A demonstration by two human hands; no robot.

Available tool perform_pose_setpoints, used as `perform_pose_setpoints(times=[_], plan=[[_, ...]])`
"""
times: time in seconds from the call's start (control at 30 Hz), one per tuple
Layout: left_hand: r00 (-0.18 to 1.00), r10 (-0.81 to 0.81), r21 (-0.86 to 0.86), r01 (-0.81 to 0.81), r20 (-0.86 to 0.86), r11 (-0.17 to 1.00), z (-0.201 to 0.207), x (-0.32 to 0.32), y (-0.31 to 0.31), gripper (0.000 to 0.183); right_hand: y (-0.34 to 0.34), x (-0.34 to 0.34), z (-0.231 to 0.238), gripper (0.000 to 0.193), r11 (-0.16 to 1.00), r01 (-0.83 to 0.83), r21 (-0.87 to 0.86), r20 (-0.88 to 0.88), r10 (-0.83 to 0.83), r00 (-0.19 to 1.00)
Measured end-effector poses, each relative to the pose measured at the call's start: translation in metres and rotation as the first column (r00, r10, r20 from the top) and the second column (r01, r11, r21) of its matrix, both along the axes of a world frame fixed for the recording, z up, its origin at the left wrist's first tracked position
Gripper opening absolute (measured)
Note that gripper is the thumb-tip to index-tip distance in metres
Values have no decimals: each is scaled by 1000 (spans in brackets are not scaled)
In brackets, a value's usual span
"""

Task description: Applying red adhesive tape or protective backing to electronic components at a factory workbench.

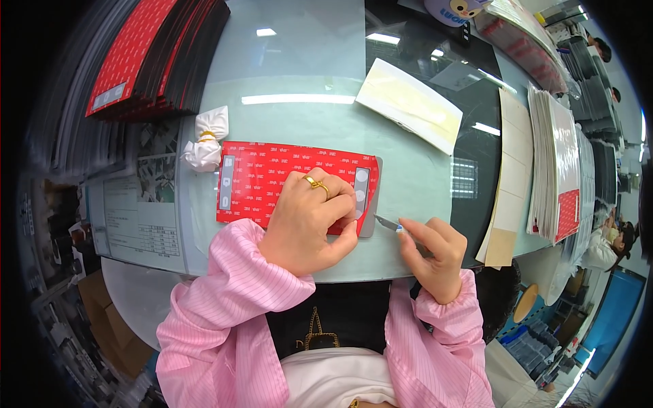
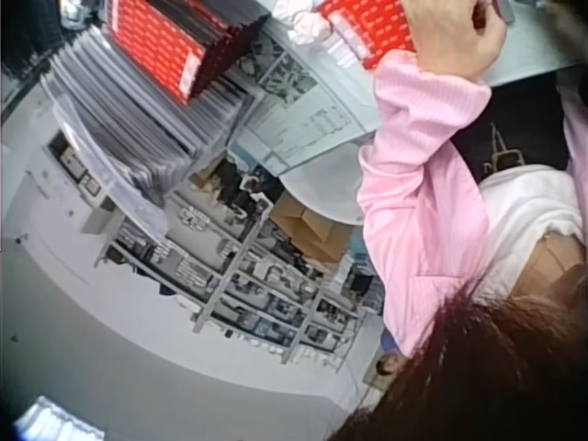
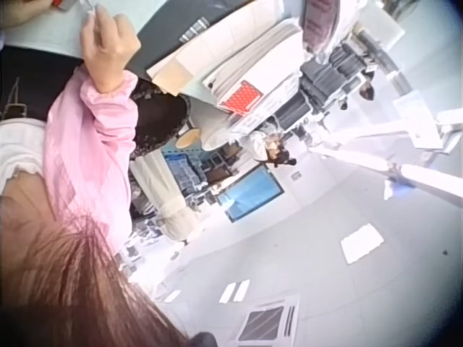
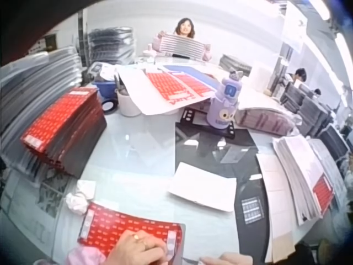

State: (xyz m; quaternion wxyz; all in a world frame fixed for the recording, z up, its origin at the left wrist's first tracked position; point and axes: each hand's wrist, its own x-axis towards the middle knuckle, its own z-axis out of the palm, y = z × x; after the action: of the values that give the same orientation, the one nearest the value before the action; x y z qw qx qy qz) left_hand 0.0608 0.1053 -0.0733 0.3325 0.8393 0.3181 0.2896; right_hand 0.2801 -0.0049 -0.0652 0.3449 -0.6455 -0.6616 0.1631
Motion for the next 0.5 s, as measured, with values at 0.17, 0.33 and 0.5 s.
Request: perform_pose_setpoints(times=[0.17, 0.33, 0.5], plan=[[1000, -4, -2, 4, -17, 1000, 0, -1, 0, 16, 0, 1, 4, 24, 999, 31, -18, -16, -31, 999], [1000, 1, 12, -1, 8, 1000, 0, 0, 0, 16, 0, 1, 1, 24, 1000, 10, -2, -26, -10, 1000], [1000, 6, 3, -6, 1, 1000, -1, 0, 0, 16, 1, 0, -1, 24, 1000, -1, 19, 16, 1, 1000]])
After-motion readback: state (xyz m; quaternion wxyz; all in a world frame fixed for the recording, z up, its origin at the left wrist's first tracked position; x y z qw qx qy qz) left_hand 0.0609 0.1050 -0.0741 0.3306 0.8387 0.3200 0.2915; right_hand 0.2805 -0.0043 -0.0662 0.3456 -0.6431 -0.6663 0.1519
